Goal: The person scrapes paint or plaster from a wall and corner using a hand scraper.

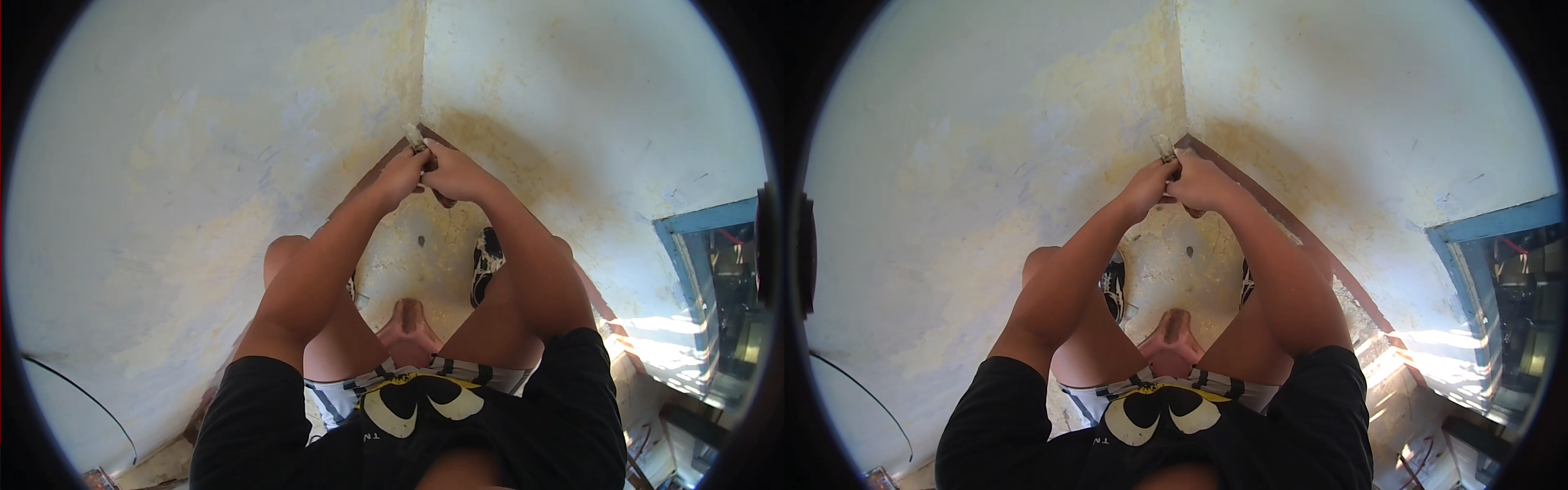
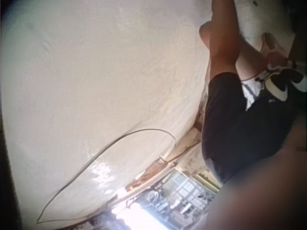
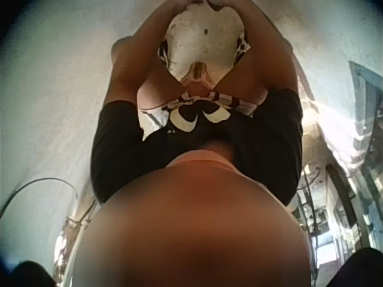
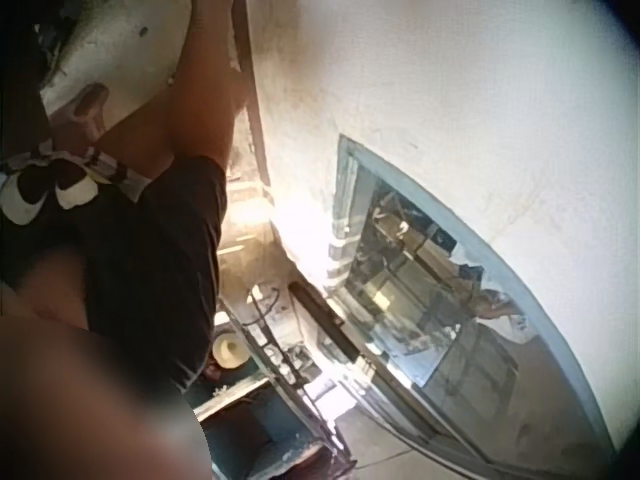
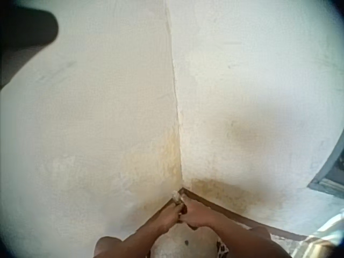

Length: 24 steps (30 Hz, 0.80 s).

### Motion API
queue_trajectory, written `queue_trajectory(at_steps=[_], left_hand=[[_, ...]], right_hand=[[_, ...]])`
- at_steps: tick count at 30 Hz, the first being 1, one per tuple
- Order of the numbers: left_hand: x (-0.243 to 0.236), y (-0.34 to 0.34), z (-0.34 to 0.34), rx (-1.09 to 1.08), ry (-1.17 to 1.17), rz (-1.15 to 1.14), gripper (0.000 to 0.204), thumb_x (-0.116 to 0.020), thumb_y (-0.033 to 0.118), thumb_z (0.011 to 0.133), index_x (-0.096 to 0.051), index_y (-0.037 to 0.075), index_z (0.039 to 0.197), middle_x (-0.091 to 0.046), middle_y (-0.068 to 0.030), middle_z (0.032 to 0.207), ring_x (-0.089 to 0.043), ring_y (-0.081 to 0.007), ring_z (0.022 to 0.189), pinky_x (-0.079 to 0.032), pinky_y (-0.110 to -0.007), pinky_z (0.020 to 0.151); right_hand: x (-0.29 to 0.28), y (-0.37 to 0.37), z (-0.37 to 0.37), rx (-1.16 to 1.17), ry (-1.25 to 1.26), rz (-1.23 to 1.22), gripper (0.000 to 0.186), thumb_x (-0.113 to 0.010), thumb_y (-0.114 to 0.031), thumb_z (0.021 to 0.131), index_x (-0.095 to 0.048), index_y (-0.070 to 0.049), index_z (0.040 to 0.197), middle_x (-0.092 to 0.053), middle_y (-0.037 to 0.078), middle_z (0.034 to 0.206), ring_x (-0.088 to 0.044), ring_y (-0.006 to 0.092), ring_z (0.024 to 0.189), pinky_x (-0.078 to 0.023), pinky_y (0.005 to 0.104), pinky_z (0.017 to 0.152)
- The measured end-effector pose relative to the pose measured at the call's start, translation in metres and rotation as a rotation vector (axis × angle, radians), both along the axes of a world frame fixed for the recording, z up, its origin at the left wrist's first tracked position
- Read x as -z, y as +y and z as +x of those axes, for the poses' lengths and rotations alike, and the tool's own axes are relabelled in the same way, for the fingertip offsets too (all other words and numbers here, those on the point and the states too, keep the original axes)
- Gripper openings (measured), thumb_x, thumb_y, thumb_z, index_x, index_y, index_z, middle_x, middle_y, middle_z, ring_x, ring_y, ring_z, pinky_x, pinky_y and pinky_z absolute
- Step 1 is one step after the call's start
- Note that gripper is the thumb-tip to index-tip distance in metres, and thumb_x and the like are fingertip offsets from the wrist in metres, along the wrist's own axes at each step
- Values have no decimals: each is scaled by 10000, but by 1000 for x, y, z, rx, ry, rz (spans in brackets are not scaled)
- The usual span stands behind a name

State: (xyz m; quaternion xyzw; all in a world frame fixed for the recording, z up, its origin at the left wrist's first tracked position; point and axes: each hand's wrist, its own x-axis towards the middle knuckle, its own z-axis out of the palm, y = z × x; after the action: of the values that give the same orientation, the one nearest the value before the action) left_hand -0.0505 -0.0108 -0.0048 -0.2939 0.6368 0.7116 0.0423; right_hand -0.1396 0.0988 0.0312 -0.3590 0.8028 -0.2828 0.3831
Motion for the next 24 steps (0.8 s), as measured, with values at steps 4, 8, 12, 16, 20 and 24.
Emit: queue_trajectory(at_steps=[4, 8, 12, 16, 20, 24], left_hand=[[-31, 1, 18, 177, -80, -186, 465, -396, 429, 952, -540, 46, 1174, -614, -102, 1059, -591, -210, 924, -472, -342, 821], [-21, -1, 44, 444, -4, -599, 549, -426, 465, 930, -520, 29, 1250, -606, -151, 1143, -598, -273, 982, -468, -373, 863], [-51, 13, 80, 650, -108, -1007, 534, -512, 433, 899, -538, 6, 1219, -597, -228, 1143, -576, -347, 1072, -457, -425, 909], [-74, 11, 101, 695, -120, -901, 530, -574, 388, 871, -520, 4, 1232, -582, -212, 1160, -561, -356, 1081, -456, -430, 908], [-96, 11, 108, 637, -51, -885, 567, -570, 390, 882, -473, 28, 1307, -536, -206, 1252, -499, -342, 1173, -406, -404, 982], [-99, 4, 125, 581, 87, -888, 550, -632, 295, 844, -469, 39, 1303, -546, -203, 1219, -501, -356, 1149, -408, -408, 962]], right_hand=[[-29, 6, 14, 183, -175, -5, 700, -546, -155, 781, -317, -42, 1433, -621, 136, 811, -597, 217, 617, -489, 355, 545], [-27, 25, 10, 211, -162, 43, 623, -521, -142, 812, -358, -50, 1407, -535, 40, 717, -543, 130, 570, -445, 292, 473], [-37, 38, -10, 233, -68, 104, 451, -543, -229, 846, -478, -54, 1256, -505, 31, 684, -494, 131, 543, -420, 298, 468], [-61, 21, -19, 195, 26, 101, 285, -550, -262, 864, -549, -34, 1036, -511, 33, 682, -513, 138, 539, -424, 304, 460], [1, 12, -59, 109, 36, 148, 287, -541, -287, 876, -580, -20, 976, -545, 61, 691, -524, 151, 511, -439, 315, 455], [112, 7, -80, 282, 82, 17, 325, -538, -333, 896, -607, -18, 932, -584, 84, 670, -555, 167, 505, -444, 319, 451]])
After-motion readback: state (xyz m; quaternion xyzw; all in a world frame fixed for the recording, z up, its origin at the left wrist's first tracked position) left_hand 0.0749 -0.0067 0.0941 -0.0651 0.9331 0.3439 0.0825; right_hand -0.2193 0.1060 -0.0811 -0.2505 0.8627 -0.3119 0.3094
